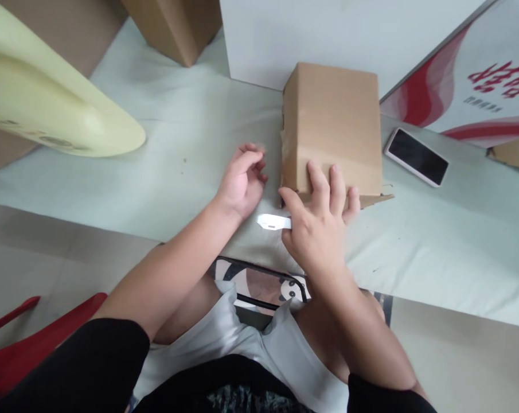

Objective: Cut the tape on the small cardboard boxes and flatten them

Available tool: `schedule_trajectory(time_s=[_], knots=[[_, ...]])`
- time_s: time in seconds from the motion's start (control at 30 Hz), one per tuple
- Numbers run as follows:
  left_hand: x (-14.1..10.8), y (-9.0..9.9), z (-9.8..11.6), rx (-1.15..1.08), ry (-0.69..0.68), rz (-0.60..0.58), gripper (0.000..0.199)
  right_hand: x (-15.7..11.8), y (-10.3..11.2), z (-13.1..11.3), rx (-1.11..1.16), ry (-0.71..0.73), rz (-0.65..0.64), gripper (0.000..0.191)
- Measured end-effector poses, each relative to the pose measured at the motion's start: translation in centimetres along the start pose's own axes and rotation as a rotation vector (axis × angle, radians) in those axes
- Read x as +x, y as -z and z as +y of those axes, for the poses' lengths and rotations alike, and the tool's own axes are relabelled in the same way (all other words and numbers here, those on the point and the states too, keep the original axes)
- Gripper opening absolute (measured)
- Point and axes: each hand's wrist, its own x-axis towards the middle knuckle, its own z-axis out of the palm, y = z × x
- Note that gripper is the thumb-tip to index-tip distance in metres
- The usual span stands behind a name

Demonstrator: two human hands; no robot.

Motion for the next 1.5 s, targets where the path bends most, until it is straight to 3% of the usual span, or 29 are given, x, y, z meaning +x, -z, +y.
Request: schedule_trajectory(time_s=[0.13, 0.27, 0.43, 0.67, 1.03, 1.27, 1.5], knots=[[0.0, 0.6, 0.4, 0.157, -0.074, -0.037, 0.018, 0.0, 0.0, -0.1, 0.004, -0.019, -0.015, 0.046], [-0.2, 0.8, 0.6, 0.154, -0.098, -0.076, 0.021, 0.0, 0.1, -0.1, -0.008, -0.029, -0.034, 0.052], [-0.4, 0.3, 0.2, 0.118, -0.035, -0.056, 0.029, 0.1, 0.1, -0.1, -0.006, -0.036, -0.049, 0.054], [-0.9, -0.2, 0.6, 0.108, 0.066, -0.102, 0.023, 0.0, -0.2, 0.1, -0.010, -0.030, -0.033, 0.053], [-1.3, 0.0, 0.0, 0.044, 0.237, -0.011, 0.026, 0.1, -0.2, 0.1, -0.015, -0.026, -0.038, 0.055], [-1.2, -0.4, -0.3, 0.112, 0.236, 0.020, 0.025, 0.0, -0.4, 0.0, -0.025, -0.025, -0.026, 0.053], [-1.2, -0.7, -1.0, 0.387, 0.124, 0.011, 0.022, 0.2, -0.2, -0.1, 0.004, -0.042, -0.040, 0.056]])
